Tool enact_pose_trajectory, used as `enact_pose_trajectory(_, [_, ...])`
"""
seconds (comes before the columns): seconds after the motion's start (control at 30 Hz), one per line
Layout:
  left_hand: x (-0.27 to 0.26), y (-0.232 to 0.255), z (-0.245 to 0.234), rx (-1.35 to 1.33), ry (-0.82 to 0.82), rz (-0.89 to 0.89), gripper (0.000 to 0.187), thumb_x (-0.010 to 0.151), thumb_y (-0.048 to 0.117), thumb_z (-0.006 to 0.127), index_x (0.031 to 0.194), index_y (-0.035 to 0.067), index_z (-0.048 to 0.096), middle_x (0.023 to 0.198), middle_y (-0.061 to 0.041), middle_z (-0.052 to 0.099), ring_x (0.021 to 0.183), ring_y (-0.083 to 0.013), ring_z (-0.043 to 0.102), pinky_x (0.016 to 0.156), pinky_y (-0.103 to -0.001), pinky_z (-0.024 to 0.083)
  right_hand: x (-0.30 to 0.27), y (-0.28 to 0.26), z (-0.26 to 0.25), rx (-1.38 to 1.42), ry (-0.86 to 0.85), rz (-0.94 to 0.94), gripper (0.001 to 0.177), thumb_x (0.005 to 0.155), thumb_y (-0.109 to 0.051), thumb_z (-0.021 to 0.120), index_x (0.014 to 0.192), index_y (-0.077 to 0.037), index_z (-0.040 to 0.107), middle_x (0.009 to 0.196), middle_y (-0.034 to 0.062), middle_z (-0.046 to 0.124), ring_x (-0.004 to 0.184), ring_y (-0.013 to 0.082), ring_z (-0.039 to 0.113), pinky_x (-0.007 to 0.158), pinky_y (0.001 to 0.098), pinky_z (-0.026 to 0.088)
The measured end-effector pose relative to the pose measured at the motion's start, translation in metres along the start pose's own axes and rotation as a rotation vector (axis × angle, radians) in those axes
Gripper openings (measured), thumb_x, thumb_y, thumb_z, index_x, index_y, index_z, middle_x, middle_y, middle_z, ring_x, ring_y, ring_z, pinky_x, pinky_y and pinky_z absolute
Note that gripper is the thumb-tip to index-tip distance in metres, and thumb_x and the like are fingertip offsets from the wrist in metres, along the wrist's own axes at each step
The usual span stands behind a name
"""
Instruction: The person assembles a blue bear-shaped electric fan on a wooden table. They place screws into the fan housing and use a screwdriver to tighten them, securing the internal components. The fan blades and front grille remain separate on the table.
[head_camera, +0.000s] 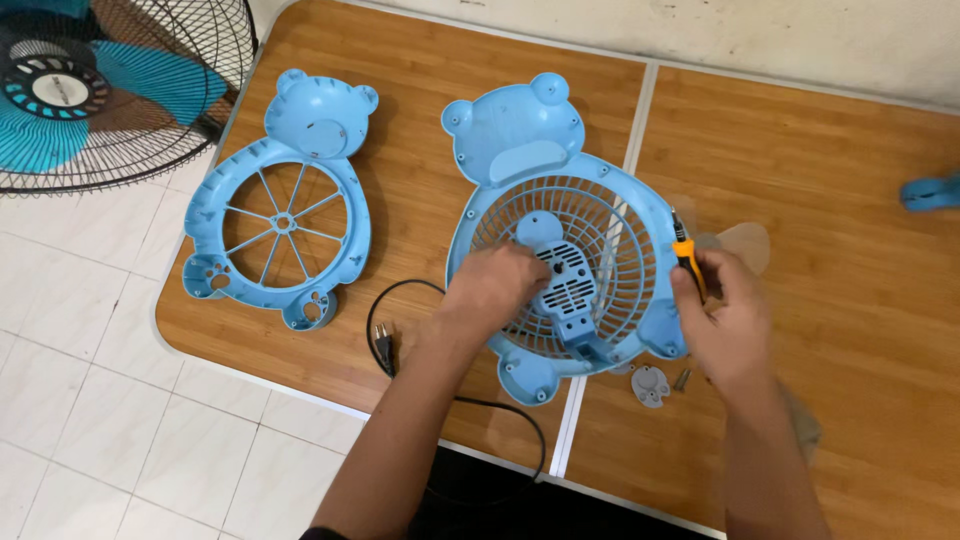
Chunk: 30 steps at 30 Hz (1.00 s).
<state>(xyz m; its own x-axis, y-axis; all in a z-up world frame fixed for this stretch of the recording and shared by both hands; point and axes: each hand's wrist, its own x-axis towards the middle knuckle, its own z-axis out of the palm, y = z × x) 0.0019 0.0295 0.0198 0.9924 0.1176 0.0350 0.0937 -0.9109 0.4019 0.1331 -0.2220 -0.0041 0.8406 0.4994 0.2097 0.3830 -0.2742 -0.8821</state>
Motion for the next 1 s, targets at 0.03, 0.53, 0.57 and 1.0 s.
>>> enact_pose_trajectory(0.03, [0.0, -0.004, -0.005, -0.047, -0.001, -0.009, 0.007, 0.085, 0.02, 0.072, 0.087, 0.016, 0.077, 0.092, -0.007, 0.075, 0.092, -0.0303, 0.071, 0.079, -0.045, 0.056, 0.006, -0.002, 0.007, -0.014, -0.02, -0.018, 0.028, 0.103, -0.018, 0.072, 0.122, 0.001, 0.063, 0.105, 0.0107, 0.069, 0.092, 0.0171, 0.067, 0.084, 0.0295, 0.054])
enact_pose_trajectory(0.53, [0.008, -0.013, -0.034, -0.244, 0.004, 0.019, 0.022, 0.081, 0.02, 0.079, 0.095, 0.012, 0.064, 0.078, -0.009, 0.071, 0.079, -0.0325, 0.07, 0.07, -0.048, 0.054, 0.065, -0.031, 0.051, -0.158, -0.225, -0.019, 0.031, 0.098, -0.015, 0.074, 0.122, 0.003, 0.066, 0.105, 0.0149, 0.075, 0.093, 0.0213, 0.074, 0.078, 0.0319, 0.057])
enact_pose_trajectory(0.57, [0.009, -0.014, -0.034, -0.241, 0.014, 0.038, 0.023, 0.079, 0.02, 0.08, 0.093, 0.012, 0.064, 0.076, -0.009, 0.071, 0.079, -0.0323, 0.07, 0.07, -0.048, 0.053, 0.065, -0.031, 0.052, -0.148, -0.222, -0.02, 0.031, 0.098, -0.015, 0.074, 0.122, 0.003, 0.066, 0.105, 0.015, 0.074, 0.093, 0.0211, 0.074, 0.078, 0.0318, 0.057])
enact_pose_trajectory(1.0, [0.019, -0.02, -0.036, -0.212, -0.065, 0.01, 0.006, 0.078, 0.016, 0.074, 0.08, 0.014, 0.069, 0.071, -0.008, 0.066, 0.076, -0.0308, 0.069, 0.07, -0.046, 0.054, 0.061, -0.023, 0.056, -0.084, -0.156, 0.097, 0.031, 0.099, -0.013, 0.074, 0.125, 0.003, 0.065, 0.103, 0.011, 0.074, 0.088, 0.014, 0.07, 0.079, 0.0272, 0.055])
